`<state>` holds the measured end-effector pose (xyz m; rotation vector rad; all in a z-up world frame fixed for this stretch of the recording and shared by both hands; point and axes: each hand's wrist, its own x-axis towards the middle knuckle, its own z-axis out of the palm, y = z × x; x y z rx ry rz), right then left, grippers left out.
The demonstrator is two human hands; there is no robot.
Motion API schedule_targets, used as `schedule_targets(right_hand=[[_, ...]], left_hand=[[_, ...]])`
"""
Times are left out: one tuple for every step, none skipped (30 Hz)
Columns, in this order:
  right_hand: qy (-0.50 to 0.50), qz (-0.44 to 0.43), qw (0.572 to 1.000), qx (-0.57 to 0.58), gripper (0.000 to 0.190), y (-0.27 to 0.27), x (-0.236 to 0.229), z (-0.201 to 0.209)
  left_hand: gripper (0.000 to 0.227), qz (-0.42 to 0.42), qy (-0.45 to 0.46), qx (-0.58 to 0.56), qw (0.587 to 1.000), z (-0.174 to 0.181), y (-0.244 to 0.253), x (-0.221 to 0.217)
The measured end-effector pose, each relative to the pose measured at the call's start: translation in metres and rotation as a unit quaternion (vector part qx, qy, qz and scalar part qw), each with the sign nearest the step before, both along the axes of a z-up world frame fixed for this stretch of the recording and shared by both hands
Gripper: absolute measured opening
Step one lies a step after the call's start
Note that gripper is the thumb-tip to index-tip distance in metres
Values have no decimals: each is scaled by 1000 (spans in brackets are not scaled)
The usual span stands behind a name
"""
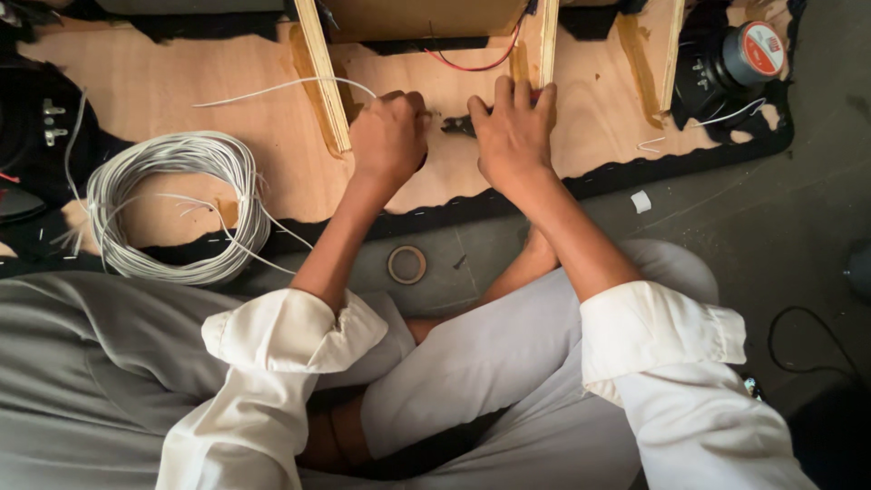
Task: The person sits on the floor and uses wire strippers to strip the ends of white and red wires. They then connect the stripped wires to the terminals of two black speaker drivers mounted in a wooden enclosure.
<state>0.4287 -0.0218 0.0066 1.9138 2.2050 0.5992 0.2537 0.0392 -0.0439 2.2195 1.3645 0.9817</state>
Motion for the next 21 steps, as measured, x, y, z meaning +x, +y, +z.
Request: schedule_targets(right_hand=[[-10, 5, 1000, 18, 40, 1, 0, -1], [-20, 10, 999, 36, 37, 2, 0, -2], [-17, 9, 999, 37, 36, 3, 0, -4], [-16, 7, 999, 39, 34, 4, 0, -4], [-14, 6, 999, 40, 32, 5, 1, -5], [-16, 10, 999, 43, 32, 5, 1, -5], [-17, 14, 999, 46, 33, 5, 1, -4], [-18, 18, 998, 50, 33, 5, 1, -4], [-13, 16, 999, 45, 34, 5, 0, -3], [-8, 14, 999, 40, 35, 4, 0, -2], [-3, 12, 999, 34, 36, 4, -1, -1], [-6, 19, 999, 34, 38, 4, -2, -1], [-9, 27, 999, 33, 40, 3, -3, -1], [-13, 34, 999, 31, 43, 3, -4, 0], [-15, 37, 999, 34, 41, 3, -5, 0], [-17, 39, 998, 37, 38, 3, -5, -1], [-19, 42, 998, 41, 36, 3, -4, -1], [-15, 46, 998, 40, 35, 3, -3, -2], [-10, 50, 998, 39, 34, 3, -1, -2], [-4, 54, 998, 37, 33, 3, -1, -3], [-8, 53, 998, 37, 35, 4, 0, -4]], left_hand=[[10, -3, 4, 10, 1000, 3, 0, -1], [9, -6, 8, 20, 1000, 7, 0, -3], [9, -9, 12, 31, 999, 9, 0, -4], [11, -6, -6, 23, 1000, 11, 0, -4], [12, -3, -24, 15, 1000, 12, -1, -4], [14, 0, -42, 8, 999, 13, 0, -2], [13, 6, -49, 0, 999, 14, -1, -1], [13, 12, -56, -6, 998, 13, -1, 0], [13, 17, -63, -12, 998, 13, 0, 1], [13, 19, -70, -16, 997, 13, 0, 1], [13, 21, -77, -20, 997, 12, 1, 2], [13, 23, -84, -23, 996, 11, 1, 2], [12, 23, -92, -24, 995, 10, 1, 2], [12, 23, -101, -27, 994, 10, 1, 2], [11, 22, -109, -29, 993, 9, 1, 2], [11, 22, -113, -29, 993, 9, 1, 3], [10, 21, -117, -28, 993, 9, 0, 3], [10, 21, -121, -27, 992, 9, 0, 4], [10, 19, -121, -26, 992, 10, -1, 5], [11, 18, -120, -25, 992, 10, -1, 4], [12, 16, -119, -24, 992, 10, -1, 4]])
